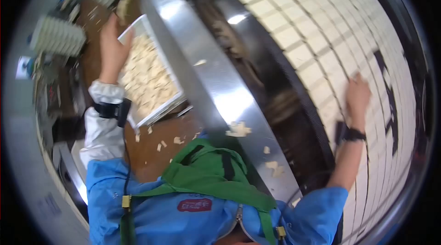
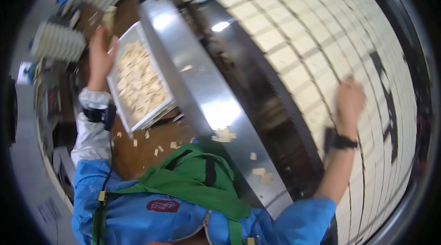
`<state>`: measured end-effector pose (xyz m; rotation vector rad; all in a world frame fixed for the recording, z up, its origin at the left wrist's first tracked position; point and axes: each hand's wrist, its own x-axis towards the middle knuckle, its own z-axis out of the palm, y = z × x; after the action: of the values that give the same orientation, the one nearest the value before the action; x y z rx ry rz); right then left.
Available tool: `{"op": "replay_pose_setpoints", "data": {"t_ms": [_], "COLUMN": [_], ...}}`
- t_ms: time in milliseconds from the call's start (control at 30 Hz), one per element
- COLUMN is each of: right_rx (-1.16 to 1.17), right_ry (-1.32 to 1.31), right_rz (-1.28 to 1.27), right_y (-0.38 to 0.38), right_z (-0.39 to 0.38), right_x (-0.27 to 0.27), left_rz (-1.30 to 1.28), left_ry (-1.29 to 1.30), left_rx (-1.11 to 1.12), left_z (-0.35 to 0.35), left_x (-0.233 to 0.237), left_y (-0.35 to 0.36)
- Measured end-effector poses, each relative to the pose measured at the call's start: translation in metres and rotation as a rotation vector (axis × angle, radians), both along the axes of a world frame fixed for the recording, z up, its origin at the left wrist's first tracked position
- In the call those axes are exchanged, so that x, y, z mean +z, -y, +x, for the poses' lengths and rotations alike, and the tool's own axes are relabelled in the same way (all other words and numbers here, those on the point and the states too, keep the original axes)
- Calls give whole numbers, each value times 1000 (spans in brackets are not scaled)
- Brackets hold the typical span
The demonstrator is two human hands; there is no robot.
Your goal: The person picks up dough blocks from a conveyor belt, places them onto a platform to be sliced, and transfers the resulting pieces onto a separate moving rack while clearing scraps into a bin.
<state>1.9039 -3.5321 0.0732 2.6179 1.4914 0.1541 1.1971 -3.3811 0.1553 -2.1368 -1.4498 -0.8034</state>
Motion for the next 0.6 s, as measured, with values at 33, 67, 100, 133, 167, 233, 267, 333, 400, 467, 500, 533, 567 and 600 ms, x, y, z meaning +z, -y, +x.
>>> {"op": "replay_pose_setpoints", "data": {"t_ms": [33,67,100,133,167,233,267,333,400,467,500,533,567,600], "right_rx": [-72,-64,-209,-196,-232,-244,-179,-201,-216,-298,-389,-350,-311,-266], "right_ry": [-19,31,43,28,-58,-184,-279,-254,-334,-409,-358,-358,-358,-358], "right_rz": [-4,-21,-49,-26,52,129,213,232,295,304,307,395,491,590], "right_y": [3,2,2,3,2,0,3,8,17,25,26,21,10,-7], "right_z": [-9,25,13,59,67,91,118,145,185,200,192,184,171,156], "right_x": [10,-14,3,-23,-20,-17,-24,-29,-35,-30,-19,-10,5,23], "left_rz": [-194,-444,-580,-736,-831,-980,-996,-1048,-1167,-1118,-1112,-1107,-1096,-1014], "left_ry": [51,147,226,157,251,239,239,241,360,456,454,445,441,422], "left_rx": [191,385,494,754,814,1031,1082,1188,1242,1234,1235,1234,1226,1256], "left_z": [-57,-120,-158,-174,-189,-202,-205,-210,-244,-239,-232,-229,-222,-208], "left_x": [-45,-97,-139,-167,-191,-225,-235,-259,-319,-336,-332,-326,-317,-299], "left_y": [31,57,95,134,166,210,221,240,255,271,275,274,267,258]}}
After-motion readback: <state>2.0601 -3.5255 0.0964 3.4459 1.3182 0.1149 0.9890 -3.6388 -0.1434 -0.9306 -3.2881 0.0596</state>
